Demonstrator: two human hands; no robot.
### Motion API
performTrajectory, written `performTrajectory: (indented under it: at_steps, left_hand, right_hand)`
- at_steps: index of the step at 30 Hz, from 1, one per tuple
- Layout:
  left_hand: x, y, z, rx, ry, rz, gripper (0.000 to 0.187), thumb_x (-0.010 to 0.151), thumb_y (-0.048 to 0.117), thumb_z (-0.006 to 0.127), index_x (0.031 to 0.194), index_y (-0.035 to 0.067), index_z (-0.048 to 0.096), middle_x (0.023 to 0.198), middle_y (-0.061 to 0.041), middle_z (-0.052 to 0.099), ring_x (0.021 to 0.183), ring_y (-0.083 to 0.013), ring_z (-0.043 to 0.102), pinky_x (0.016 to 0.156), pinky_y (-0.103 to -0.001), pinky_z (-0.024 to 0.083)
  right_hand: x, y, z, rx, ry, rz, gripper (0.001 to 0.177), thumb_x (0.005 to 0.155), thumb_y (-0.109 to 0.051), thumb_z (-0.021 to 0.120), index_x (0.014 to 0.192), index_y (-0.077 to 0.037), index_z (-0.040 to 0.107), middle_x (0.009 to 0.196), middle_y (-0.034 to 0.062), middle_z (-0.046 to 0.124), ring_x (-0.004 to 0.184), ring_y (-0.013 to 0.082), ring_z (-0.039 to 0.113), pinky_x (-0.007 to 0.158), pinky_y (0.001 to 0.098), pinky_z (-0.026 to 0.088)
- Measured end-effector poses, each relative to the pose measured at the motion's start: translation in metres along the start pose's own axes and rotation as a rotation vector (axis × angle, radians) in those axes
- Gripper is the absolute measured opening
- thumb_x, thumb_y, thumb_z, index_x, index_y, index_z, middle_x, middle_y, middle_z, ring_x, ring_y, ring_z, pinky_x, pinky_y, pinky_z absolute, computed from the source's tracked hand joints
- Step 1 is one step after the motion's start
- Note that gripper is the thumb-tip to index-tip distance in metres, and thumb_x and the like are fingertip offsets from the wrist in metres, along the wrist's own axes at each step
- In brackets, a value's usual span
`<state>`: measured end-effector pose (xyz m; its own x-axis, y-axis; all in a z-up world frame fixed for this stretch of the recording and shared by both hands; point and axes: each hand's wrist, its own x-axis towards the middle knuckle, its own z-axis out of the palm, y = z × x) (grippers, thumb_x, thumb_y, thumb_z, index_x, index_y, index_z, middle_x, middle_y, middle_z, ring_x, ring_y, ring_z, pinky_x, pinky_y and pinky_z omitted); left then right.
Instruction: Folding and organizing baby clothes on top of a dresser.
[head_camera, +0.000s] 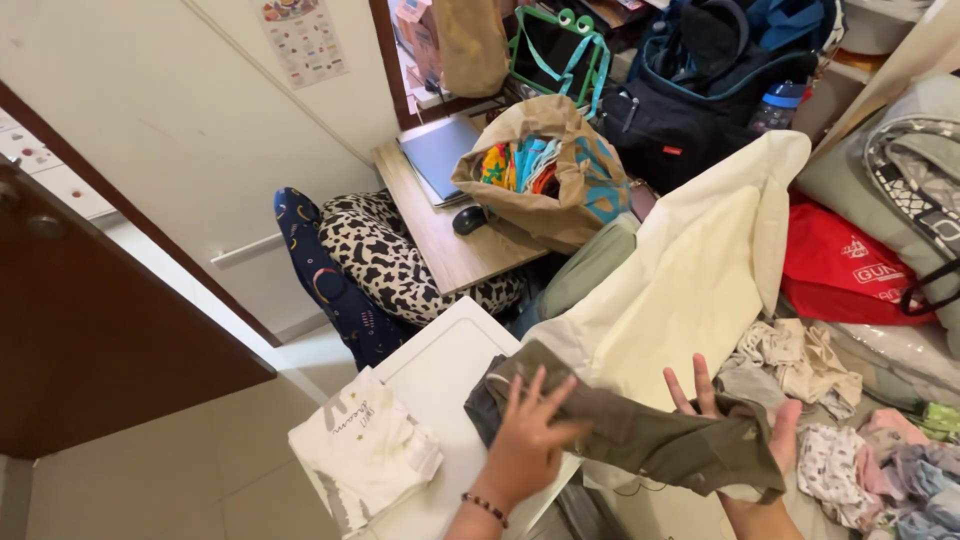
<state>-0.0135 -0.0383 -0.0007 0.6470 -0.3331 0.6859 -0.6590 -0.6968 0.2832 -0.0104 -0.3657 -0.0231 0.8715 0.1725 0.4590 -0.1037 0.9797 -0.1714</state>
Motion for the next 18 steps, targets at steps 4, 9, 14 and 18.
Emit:
performTrajectory:
  at_steps: [4,9,14,18]
  left_hand:
    - [-0.004,0.000,0.007,-0.375,0.077,-0.213,0.015,0.082,0.011,0.064,0.096,0.019,0.065,0.131,-0.007,0.070,0.128,-0.0375,0.058,0.113,-0.056,0.036]
    - [0.045,-0.014,-0.036,-0.155,-0.022,-0.831,0.048,0.086,0.040,0.072,0.115,0.002,0.066,0.118,-0.013,0.065,0.116,-0.0335,0.053,0.103,-0.051,0.041]
    - [0.059,-0.021,-0.045,0.054,-0.377,-1.019,0.059,0.079,0.057,0.075,0.111,0.008,0.071,0.110,-0.008,0.065,0.114,-0.0294,0.048,0.105,-0.047,0.038]
    - [0.032,-0.049,-0.042,-0.171,-0.293,-0.991,0.056,0.084,0.050,0.075,0.113,0.003,0.070,0.105,-0.012,0.068,0.104,-0.0296,0.056,0.093,-0.043,0.048]
  right_hand:
    - [0.020,0.017,0.039,0.149,0.168,0.079,0.086,0.103,-0.075,0.042,0.137,0.001,0.062,0.168,0.0205,0.033,0.155,0.0474,0.013,0.117,0.0722,0.002]
    - [0.035,0.025,0.078,-0.208,0.453,0.060,0.100,0.098,-0.082,0.044,0.142,0.007,0.052,0.165,0.0123,0.037,0.158,0.0442,0.014,0.117,0.0723,0.010]
    - [0.053,0.040,0.114,0.189,0.089,0.211,0.105,0.095,-0.081,0.040,0.152,0.006,0.042,0.164,0.0140,0.037,0.158,0.0404,0.009,0.123,0.0721,0.006]
    - [0.044,0.027,0.070,-0.013,-0.159,0.264,0.105,0.100,-0.078,0.035,0.152,0.012,0.049,0.157,0.0196,0.045,0.155,0.0370,0.021,0.127,0.0603,0.005]
